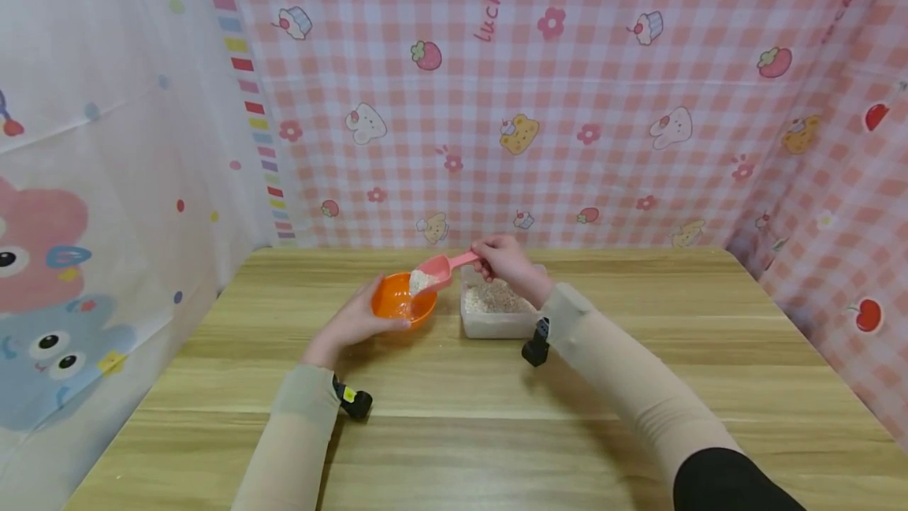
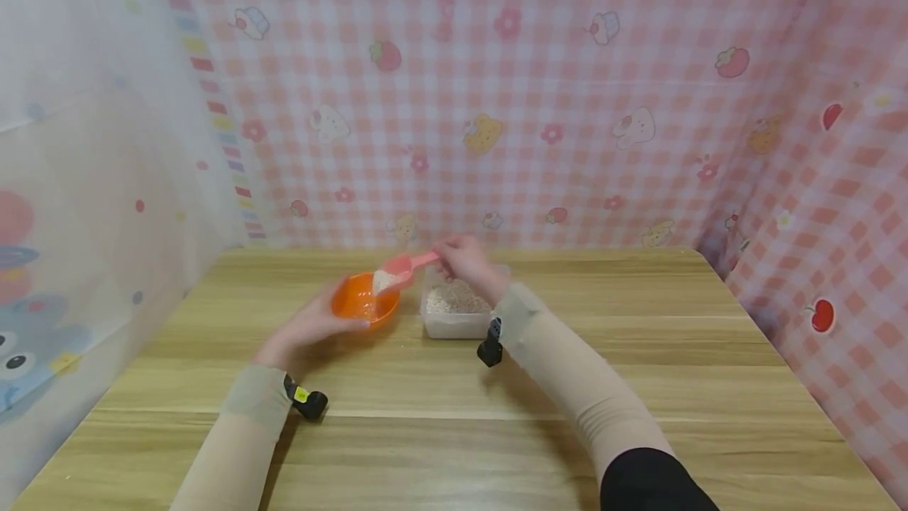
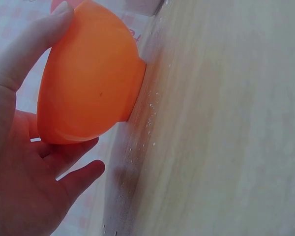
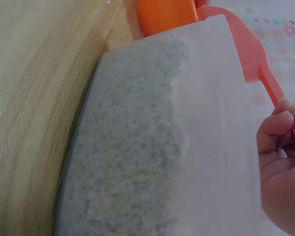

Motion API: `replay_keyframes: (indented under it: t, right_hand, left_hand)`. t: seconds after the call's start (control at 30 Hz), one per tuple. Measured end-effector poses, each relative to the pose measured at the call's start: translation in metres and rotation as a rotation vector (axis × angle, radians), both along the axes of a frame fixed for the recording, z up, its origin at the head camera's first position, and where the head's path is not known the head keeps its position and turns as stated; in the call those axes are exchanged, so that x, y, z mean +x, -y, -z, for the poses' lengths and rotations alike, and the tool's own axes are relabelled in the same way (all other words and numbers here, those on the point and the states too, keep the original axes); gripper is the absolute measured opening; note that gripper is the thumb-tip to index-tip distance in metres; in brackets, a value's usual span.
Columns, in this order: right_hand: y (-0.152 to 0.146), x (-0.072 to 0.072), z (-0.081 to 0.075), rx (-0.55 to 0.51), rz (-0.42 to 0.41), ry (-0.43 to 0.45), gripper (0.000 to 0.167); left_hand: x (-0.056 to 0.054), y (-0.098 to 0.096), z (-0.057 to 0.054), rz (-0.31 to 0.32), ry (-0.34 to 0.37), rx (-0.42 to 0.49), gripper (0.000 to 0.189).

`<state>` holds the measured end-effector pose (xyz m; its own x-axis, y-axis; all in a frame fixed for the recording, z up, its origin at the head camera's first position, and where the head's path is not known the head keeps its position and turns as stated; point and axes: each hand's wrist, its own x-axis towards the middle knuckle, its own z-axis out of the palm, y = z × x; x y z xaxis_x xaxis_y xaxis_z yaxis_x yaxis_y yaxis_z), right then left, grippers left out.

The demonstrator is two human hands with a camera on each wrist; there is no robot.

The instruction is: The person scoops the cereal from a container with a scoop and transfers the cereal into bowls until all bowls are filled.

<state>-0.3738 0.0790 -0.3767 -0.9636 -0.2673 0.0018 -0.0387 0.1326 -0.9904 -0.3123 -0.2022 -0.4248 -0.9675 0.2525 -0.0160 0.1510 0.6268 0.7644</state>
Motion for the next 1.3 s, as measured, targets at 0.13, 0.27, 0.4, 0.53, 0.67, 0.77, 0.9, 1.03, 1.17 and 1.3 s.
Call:
replay_keyframes:
  t: [0.13, 0.27, 0.4, 0.53, 0.67, 0.77, 0.9, 1.03, 1.17, 1.3]
  right_hand:
    - [0.005, 0.002, -0.001, 0.094, -0.022, -0.087, 0.025]
    - [0.010, 0.005, -0.004, 0.172, -0.055, -0.177, 0.024]
    - [0.015, 0.012, -0.009, 0.264, -0.092, -0.274, 0.023]
    - [0.017, 0.018, -0.014, 0.393, -0.137, -0.424, 0.022]
    - [0.017, 0.022, -0.017, 0.529, -0.172, -0.624, 0.021]
    - [0.016, 0.024, -0.020, 0.570, -0.187, -0.716, 0.021]
    - [0.016, 0.026, -0.023, 0.571, -0.198, -0.716, 0.021]
    - [0.015, 0.026, -0.023, 0.561, -0.188, -0.651, 0.022]
    - [0.012, 0.027, -0.021, 0.499, -0.162, -0.544, 0.024]
    - [0.008, 0.026, -0.017, 0.381, -0.126, -0.446, 0.024]
  left_hand:
    - [-0.001, 0.000, 0.000, -0.003, 0.003, -0.010, 0.114]
    - [-0.002, -0.001, 0.000, -0.005, 0.005, -0.009, 0.114]
    - [-0.001, -0.001, 0.000, -0.007, -0.003, -0.023, 0.114]
    - [0.000, -0.001, 0.000, -0.008, -0.008, -0.030, 0.113]
    - [0.000, -0.001, 0.000, -0.002, -0.013, -0.015, 0.112]
    - [0.000, -0.001, -0.001, 0.001, -0.011, -0.003, 0.111]
    - [0.000, 0.000, 0.000, 0.001, -0.014, -0.005, 0.110]
    - [0.000, 0.000, 0.000, 0.002, -0.019, -0.011, 0.109]
    - [0.001, -0.001, -0.001, 0.000, -0.017, -0.009, 0.109]
    - [0.000, -0.002, -0.001, -0.001, -0.009, -0.012, 0.111]
